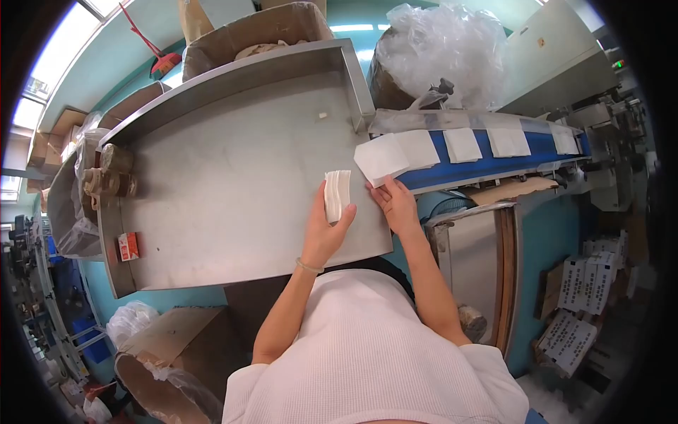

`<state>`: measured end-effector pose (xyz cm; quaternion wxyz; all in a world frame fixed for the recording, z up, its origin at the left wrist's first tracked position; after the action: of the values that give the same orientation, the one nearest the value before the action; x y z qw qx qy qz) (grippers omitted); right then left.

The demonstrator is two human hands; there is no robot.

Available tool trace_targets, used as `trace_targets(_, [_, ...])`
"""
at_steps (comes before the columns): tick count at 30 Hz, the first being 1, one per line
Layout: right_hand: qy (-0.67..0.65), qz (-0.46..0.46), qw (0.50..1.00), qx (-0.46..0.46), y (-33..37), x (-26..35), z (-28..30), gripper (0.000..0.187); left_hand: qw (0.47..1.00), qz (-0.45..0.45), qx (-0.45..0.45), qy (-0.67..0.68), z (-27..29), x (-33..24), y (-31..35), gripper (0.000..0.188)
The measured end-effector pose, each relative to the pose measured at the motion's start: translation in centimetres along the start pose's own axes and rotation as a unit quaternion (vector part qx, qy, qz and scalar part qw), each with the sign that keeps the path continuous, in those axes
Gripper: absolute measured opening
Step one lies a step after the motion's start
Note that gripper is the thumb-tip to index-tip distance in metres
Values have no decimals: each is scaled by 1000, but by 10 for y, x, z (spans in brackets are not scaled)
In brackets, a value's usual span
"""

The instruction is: Taking stacks of square paper products and placing them into a machine feeder on a production line.

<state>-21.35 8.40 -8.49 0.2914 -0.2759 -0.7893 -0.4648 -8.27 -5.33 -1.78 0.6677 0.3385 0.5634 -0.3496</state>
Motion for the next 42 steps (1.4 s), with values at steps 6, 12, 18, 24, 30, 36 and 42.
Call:
trace_targets(6, [358, 124, 926, -4, 49, 8, -50, 54, 993, 42, 69, 92, -21, 18, 14, 62])
trace_targets(12, [151, -93, 980, 92, 48, -25, -53, 47, 996, 2, 26, 87, -12, 3, 12, 71])
trace_targets(18, [180, -84, 977, 79, 41, -40, -40, 45, 997, -3, 22, 77, -4, 1, 9, 83])
trace_targets(24, [386, 69, 919, 44, 48, -5, -72, 51, 998, -50, 33, 31, -6, -1, 12, 80])
trace_targets(30, [54, -141, 983, 100, 54, -42, -62, 48, 990, 39, 15, 138, 1, 3, 16, 70])
trace_targets(36, [16, -12, 1000, -23, 20, -8, -1, 40, 918, 170, -76, 351, 33, 58, 15, 51])
trace_targets(42, [225, -77, 971, 38, 49, -29, -52, 46, 788, 248, -31, 562, 28, 71, 20, 44])
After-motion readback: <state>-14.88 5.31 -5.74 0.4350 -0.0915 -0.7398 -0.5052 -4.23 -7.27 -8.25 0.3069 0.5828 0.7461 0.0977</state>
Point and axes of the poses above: each hand's wrist, its own y-axis away from the middle knuckle, its own z-axis out of the back of the hand, x = y × z, the point moved 10 cm from there along -y, towards the middle knuckle, and after that the axes turned 7 degrees about -z, right-handed, at the moved point
